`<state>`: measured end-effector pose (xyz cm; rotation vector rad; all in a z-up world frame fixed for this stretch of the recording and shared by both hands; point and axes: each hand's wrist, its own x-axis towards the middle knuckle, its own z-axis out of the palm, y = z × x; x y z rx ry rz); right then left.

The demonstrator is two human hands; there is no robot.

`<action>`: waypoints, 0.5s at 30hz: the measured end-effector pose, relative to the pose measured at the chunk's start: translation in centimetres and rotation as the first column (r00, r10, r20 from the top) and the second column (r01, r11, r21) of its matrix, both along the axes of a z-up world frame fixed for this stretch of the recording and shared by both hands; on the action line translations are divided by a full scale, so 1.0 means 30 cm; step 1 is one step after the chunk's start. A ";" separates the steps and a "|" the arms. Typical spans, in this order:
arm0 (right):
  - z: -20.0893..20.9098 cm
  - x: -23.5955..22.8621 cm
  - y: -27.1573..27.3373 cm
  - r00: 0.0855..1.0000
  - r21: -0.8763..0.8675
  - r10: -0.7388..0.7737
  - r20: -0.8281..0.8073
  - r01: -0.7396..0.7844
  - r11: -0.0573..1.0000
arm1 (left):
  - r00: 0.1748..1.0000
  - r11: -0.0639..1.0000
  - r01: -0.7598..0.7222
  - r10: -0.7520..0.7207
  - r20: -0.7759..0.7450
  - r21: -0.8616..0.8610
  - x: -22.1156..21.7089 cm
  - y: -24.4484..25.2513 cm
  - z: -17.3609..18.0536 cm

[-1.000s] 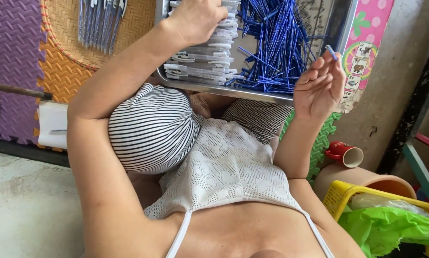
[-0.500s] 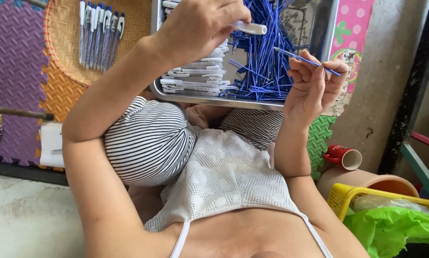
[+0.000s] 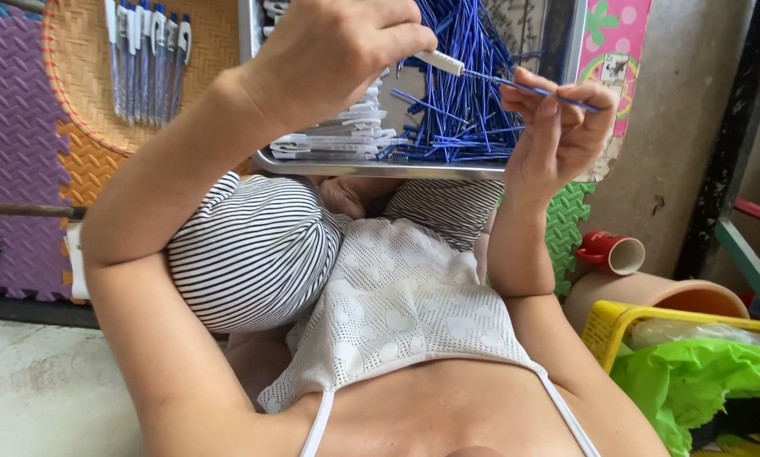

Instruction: The person is manually assembling ballpoint pens by inserting ink refills into barrels and organizing them into a tray and basket.

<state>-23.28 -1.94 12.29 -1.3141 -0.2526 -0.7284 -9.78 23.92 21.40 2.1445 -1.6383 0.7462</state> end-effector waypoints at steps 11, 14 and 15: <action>0.062 -0.039 -0.045 0.987 -0.225 0.074 -0.144 -0.106 0.969 | 0.577 0.913 0.286 -0.407 -0.708 -0.291 -0.094 -0.041 -0.025; 0.029 -0.007 -0.017 0.999 -0.270 0.033 -0.039 -0.042 0.962 | 0.474 0.899 0.246 -0.437 -0.764 -0.362 -0.098 -0.048 -0.044; -0.001 0.005 -0.018 1.000 -0.249 -0.016 0.018 0.020 0.968 | 0.428 0.894 0.217 -0.448 -0.785 -0.392 -0.100 -0.043 -0.047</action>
